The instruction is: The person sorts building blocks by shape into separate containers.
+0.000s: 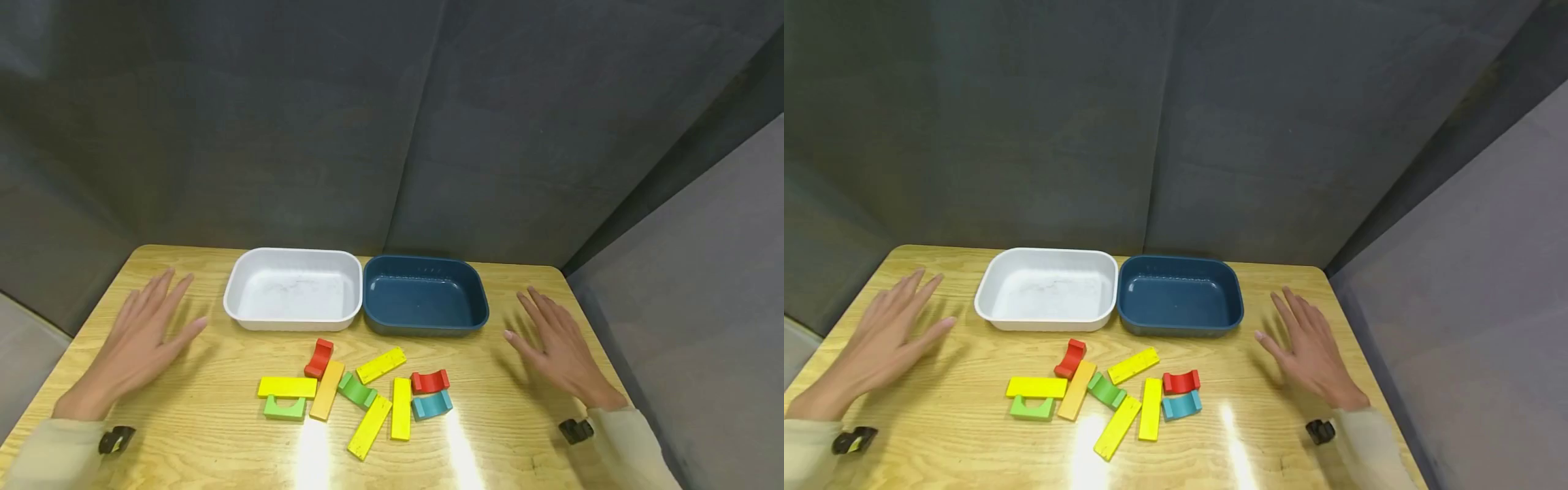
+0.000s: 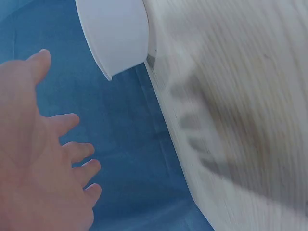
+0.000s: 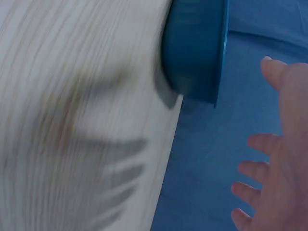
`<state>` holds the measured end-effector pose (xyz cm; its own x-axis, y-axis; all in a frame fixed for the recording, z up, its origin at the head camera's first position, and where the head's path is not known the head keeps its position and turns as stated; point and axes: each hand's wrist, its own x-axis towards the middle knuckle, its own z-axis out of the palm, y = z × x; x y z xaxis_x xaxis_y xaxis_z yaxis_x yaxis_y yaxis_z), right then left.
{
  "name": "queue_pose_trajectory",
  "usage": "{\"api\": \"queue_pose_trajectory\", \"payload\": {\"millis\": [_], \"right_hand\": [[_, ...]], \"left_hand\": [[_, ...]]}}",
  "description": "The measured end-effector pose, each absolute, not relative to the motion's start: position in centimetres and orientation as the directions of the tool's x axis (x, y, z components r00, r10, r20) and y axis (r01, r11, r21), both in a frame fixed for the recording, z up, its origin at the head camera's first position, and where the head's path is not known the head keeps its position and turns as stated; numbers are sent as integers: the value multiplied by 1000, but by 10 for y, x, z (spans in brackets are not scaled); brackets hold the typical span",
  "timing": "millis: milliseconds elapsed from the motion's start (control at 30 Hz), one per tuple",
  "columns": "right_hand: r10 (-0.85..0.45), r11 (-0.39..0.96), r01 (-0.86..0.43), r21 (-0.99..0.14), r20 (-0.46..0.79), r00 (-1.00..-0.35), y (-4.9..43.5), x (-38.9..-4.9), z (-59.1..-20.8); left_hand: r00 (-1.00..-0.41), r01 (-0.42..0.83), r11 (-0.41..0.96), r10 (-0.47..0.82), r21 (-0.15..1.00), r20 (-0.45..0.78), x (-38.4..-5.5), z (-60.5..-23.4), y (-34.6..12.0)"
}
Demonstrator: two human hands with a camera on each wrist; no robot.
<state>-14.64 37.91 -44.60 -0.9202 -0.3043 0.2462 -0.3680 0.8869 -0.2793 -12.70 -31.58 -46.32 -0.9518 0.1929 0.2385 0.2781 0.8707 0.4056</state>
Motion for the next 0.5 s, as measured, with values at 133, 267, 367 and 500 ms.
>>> {"api": "queue_pose_trajectory", "payload": {"millis": [133,267,367,500], "right_hand": [[-336,879,-399,-261,256,-907,366,-145,-440],[-361,872,-423,-248,259,-896,351,-143,-435],[-376,866,-439,-238,266,-888,339,-141,-431],[-403,856,-464,-227,268,-875,324,-140,-426]], "left_hand": [[-952,280,865,195,416,235,-132,-463,-308],[-955,276,863,195,424,225,-135,-461,-301],[-954,281,862,202,421,223,-138,-461,-296],[-956,280,853,207,440,206,-141,-461,-289]]}}
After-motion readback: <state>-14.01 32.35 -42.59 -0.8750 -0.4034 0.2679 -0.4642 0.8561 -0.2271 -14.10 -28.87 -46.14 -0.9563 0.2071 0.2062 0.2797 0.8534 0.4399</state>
